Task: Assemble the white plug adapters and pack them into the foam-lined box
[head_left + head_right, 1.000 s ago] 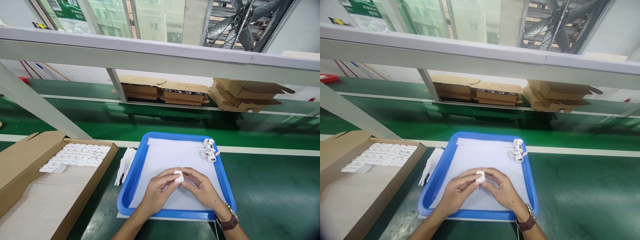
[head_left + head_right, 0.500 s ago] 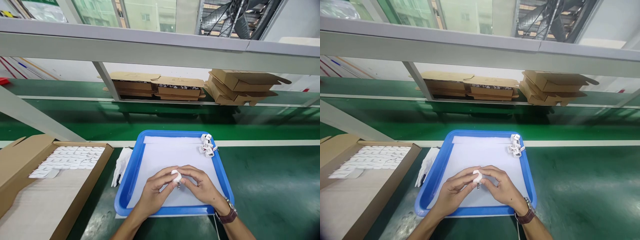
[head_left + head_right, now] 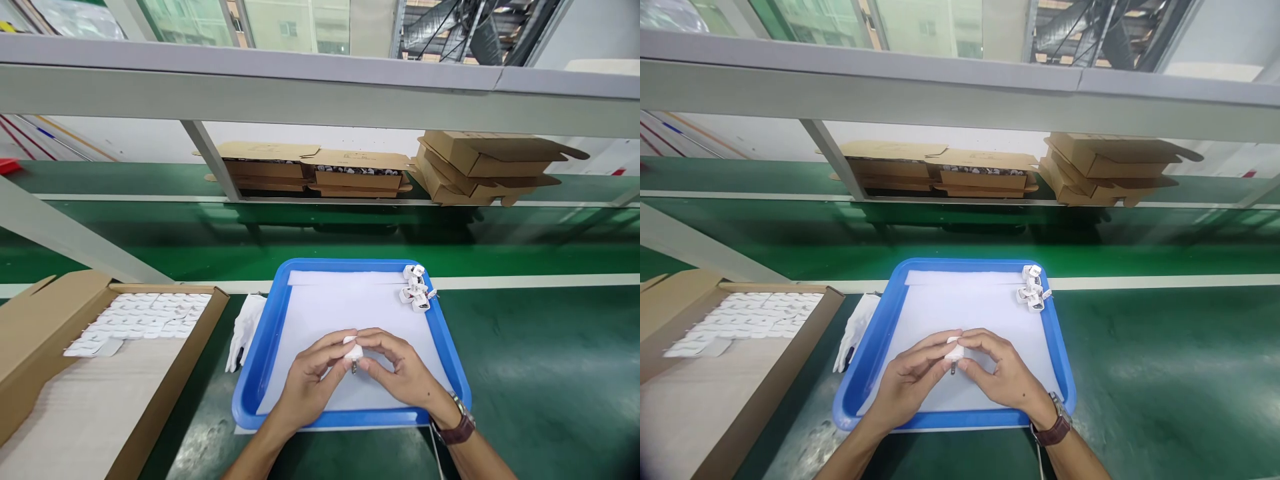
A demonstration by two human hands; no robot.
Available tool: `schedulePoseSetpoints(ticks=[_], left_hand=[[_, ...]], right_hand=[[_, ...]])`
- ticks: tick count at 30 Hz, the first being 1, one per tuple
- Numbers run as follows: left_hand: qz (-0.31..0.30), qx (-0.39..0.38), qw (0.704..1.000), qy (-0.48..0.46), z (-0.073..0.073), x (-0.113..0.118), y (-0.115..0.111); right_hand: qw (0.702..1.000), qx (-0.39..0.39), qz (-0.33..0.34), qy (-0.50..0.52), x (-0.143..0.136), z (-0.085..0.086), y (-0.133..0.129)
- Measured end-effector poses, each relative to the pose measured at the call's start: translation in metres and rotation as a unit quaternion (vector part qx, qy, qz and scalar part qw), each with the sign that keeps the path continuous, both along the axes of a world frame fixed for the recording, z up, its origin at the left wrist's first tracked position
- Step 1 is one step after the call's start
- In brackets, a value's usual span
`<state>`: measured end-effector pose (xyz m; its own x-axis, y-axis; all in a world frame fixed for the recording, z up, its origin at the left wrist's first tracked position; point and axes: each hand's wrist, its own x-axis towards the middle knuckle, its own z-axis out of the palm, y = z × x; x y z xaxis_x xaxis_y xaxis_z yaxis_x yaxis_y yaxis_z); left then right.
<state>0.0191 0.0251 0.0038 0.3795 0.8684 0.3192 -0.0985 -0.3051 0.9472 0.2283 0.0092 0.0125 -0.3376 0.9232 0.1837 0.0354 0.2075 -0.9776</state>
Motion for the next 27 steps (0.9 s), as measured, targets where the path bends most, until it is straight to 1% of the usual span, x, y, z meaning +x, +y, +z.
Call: schedulePoseSetpoints(ticks=[3,6,13,16,23,27], left_hand=[[-0.004,-0.010,1.000,0.013,0.0043,-0.0012,-0.0003],[-0.020,-0.014,1.000,0.006,0.0060,-0.0013,0.0001],[-0.032,-0.013,0.999,-0.007,0.0020,0.0000,0.0011],[-0.026,-0.011,1.000,-0.013,-0.0002,0.0004,0.0011],[0.017,0.005,1.000,0.004,-0.0017,0.0028,-0.0026],[0.012,-0.014,1.000,-0.010,-0.0018,0.0054,-0.0036]], right_hand=[[0.999,-0.036,0.007,0.024,0.0013,-0.0017,0.0005],[0.998,-0.050,0.005,0.029,0.0016,-0.0048,0.0005],[0.999,0.005,-0.016,-0.030,0.0005,-0.0045,-0.0013],[0.999,-0.005,-0.015,-0.038,-0.0006,-0.0035,-0.0021],[0.998,-0.051,-0.009,-0.032,-0.0017,-0.0056,-0.0046],[0.998,-0.061,-0.020,-0.014,-0.0042,-0.0073,-0.0058]])
